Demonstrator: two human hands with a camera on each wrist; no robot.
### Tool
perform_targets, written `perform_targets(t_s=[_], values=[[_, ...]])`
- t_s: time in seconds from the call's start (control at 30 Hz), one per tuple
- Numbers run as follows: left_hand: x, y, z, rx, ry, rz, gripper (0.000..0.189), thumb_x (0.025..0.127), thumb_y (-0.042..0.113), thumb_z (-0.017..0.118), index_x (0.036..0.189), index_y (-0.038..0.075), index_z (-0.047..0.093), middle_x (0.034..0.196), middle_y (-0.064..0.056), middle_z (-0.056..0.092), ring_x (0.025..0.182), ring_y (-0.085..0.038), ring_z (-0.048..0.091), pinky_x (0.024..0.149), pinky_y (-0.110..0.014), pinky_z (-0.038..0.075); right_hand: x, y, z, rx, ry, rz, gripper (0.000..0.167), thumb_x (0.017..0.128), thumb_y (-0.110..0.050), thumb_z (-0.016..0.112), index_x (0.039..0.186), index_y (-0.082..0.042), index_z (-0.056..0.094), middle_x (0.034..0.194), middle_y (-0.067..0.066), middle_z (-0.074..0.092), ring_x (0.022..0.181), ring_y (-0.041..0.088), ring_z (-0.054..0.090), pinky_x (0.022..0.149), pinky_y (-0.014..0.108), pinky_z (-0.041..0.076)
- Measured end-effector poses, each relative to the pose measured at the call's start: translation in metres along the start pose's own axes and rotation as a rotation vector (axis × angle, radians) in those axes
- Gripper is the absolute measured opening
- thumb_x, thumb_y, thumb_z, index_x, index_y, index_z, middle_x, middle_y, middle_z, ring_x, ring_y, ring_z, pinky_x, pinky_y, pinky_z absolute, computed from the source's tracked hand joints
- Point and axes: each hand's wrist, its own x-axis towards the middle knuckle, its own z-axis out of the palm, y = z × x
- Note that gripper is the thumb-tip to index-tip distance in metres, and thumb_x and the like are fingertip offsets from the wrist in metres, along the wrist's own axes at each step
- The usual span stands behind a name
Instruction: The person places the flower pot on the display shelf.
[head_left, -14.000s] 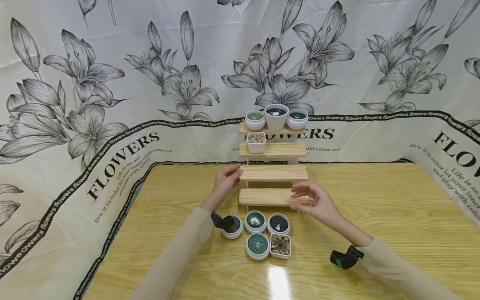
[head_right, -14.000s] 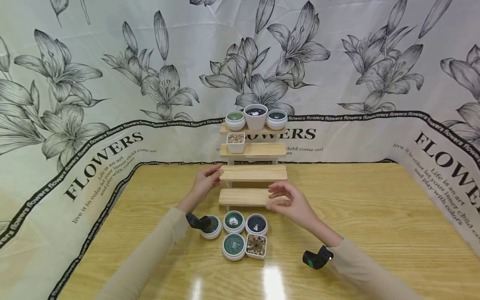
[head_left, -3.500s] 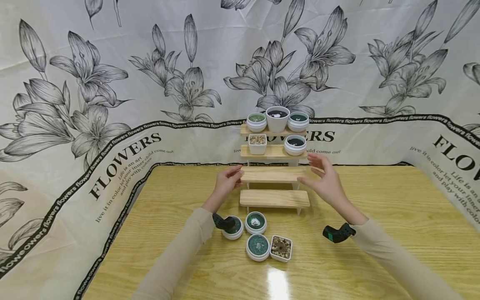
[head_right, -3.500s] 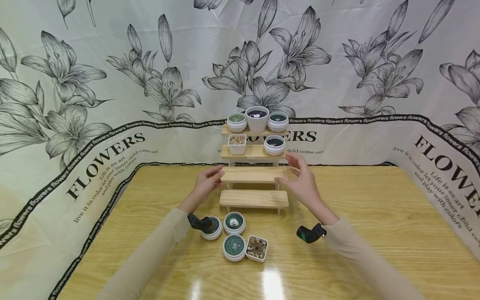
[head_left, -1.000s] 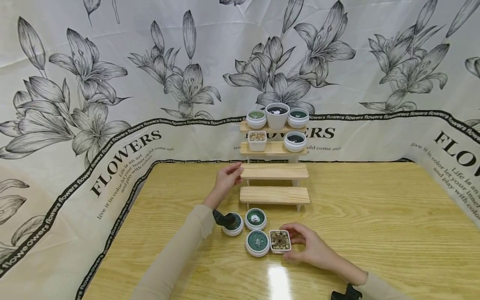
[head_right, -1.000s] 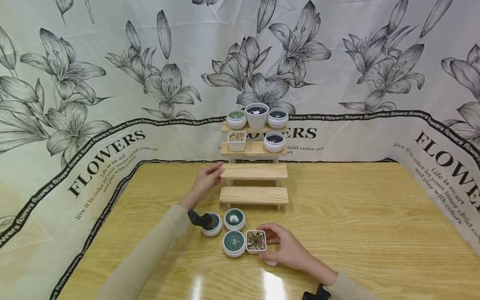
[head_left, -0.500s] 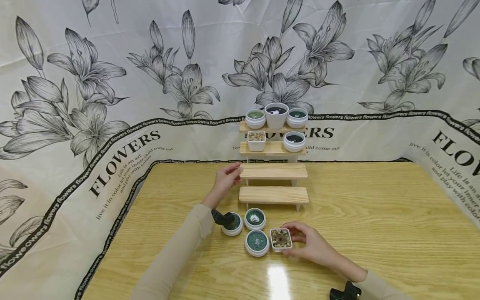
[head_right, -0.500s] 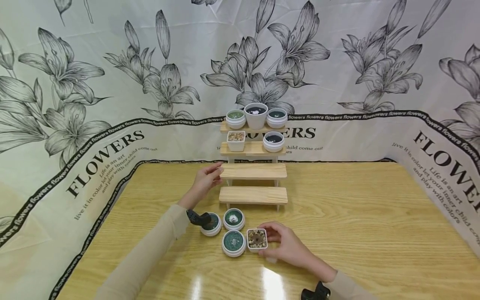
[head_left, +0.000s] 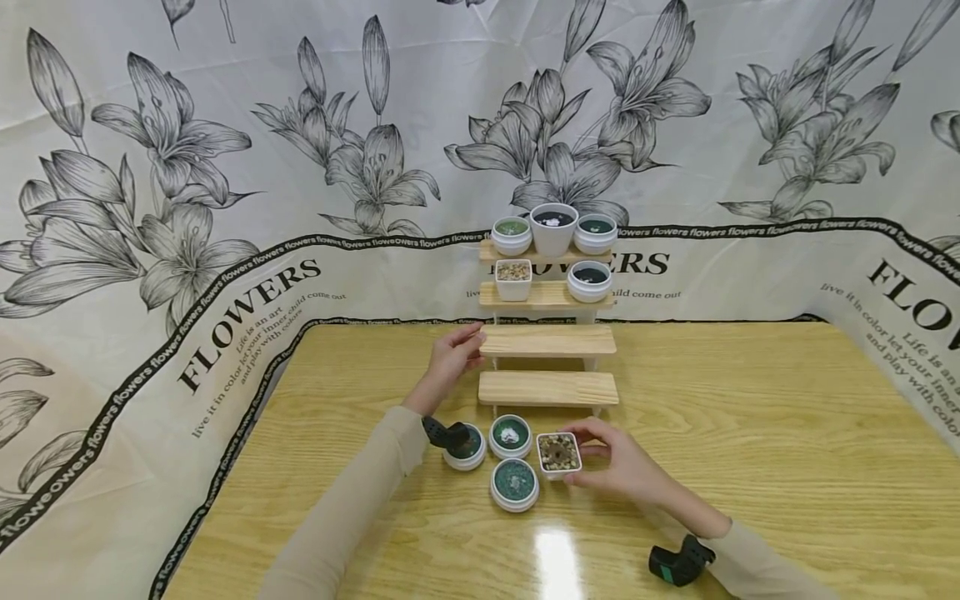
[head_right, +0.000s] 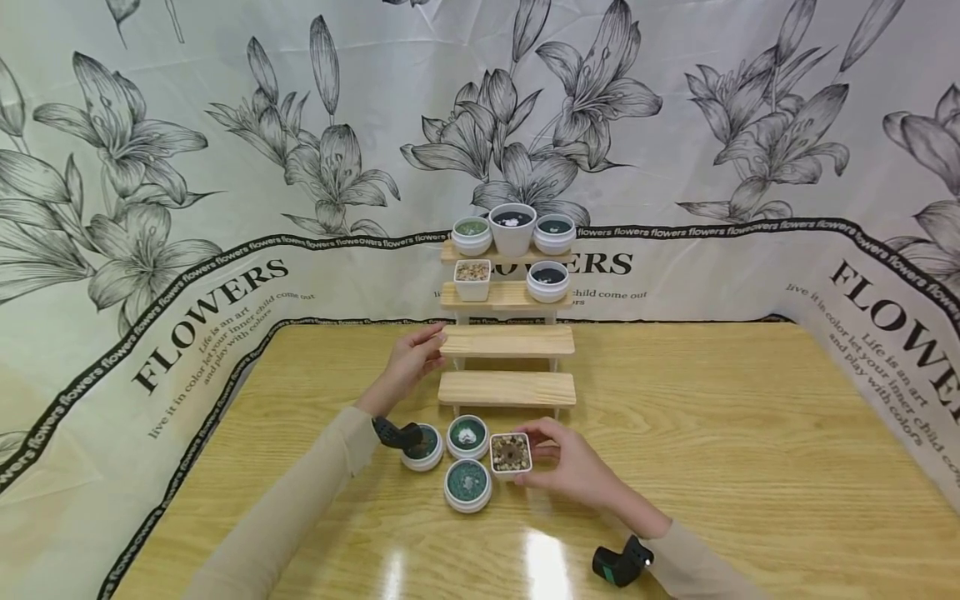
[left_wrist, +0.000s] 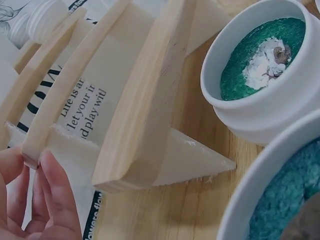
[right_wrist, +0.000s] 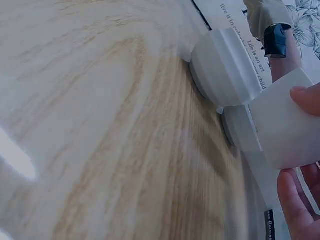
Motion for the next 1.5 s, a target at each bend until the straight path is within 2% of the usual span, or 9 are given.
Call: perform_targets(t_s=[0.17,0.4,0.67,0.97,1.13,1.33,1.5], values=[[0.0,0.001,-0.001,0.019,0.0,-0.002,0.036,0.093,0.013,0.064,0.129,0.008,0.062,0.103,-0.002,0.064,0.066,-0.006,0.057,0.066,-0.019,0.056,0.006,-0.005,-0.003,-0.008,0.028,-0.003,0.057,0.072,-0.01,0.083,0.122,0.004,0.057,0.116,0.02,0.057,0.097,0.01,0.059,0.088,0.019,0.054],[-0.001,0.006,-0.002,0.069,-0.015,0.01,0.035,0.093,0.012,0.064,0.127,0.008,0.063,0.097,-0.001,0.065,0.065,-0.006,0.058,0.068,-0.021,0.058,0.019,-0.016,-0.01,0.008,0.078,-0.025,0.056,0.075,-0.006,0.081,0.123,0.008,0.055,0.117,0.025,0.057,0.096,0.007,0.06,0.087,0.019,0.055],[0.0,0.01,-0.004,0.052,-0.05,-0.016,0.039,0.093,0.008,0.062,0.132,0.003,0.058,0.101,-0.001,0.063,0.063,-0.004,0.057,0.064,-0.015,0.056,0.039,-0.024,-0.016,0.041,0.121,-0.017,0.056,0.075,-0.001,0.08,0.124,0.009,0.054,0.115,0.026,0.057,0.094,0.012,0.061,0.086,0.02,0.055],[0.001,0.012,-0.006,0.071,-0.096,-0.05,0.041,0.095,0.009,0.059,0.136,0.004,0.054,0.115,-0.006,0.058,0.069,-0.005,0.057,0.069,-0.016,0.056,0.062,-0.032,-0.021,0.02,0.169,0.018,0.057,0.074,-0.002,0.081,0.126,0.004,0.056,0.114,0.022,0.059,0.098,0.019,0.058,0.091,0.019,0.053],[0.002,0.014,-0.007,0.072,-0.102,-0.058,0.043,0.095,0.008,0.059,0.137,0.003,0.052,0.108,-0.003,0.058,0.068,-0.004,0.057,0.067,-0.015,0.056,0.072,-0.039,-0.022,0.011,0.182,0.029,0.059,0.075,-0.003,0.08,0.127,0.005,0.055,0.117,0.023,0.059,0.1,0.018,0.06,0.092,0.02,0.053],[0.002,0.012,-0.008,0.064,-0.101,-0.039,0.042,0.095,0.005,0.059,0.136,0.002,0.053,0.09,0.002,0.057,0.067,-0.004,0.056,0.064,-0.014,0.055,0.086,-0.044,-0.024,0.066,0.158,0.04,0.061,0.075,0.003,0.078,0.131,0.007,0.051,0.122,0.029,0.056,0.107,0.038,0.062,0.092,0.026,0.054],[0.001,0.013,-0.008,0.074,-0.1,-0.015,0.041,0.094,0.004,0.059,0.135,0.0,0.054,0.085,0.003,0.058,0.065,-0.004,0.055,0.063,-0.014,0.056,0.098,-0.047,-0.024,0.047,0.165,0.043,0.061,0.076,0.002,0.077,0.131,0.007,0.052,0.12,0.029,0.058,0.105,0.039,0.062,0.092,0.029,0.055]])
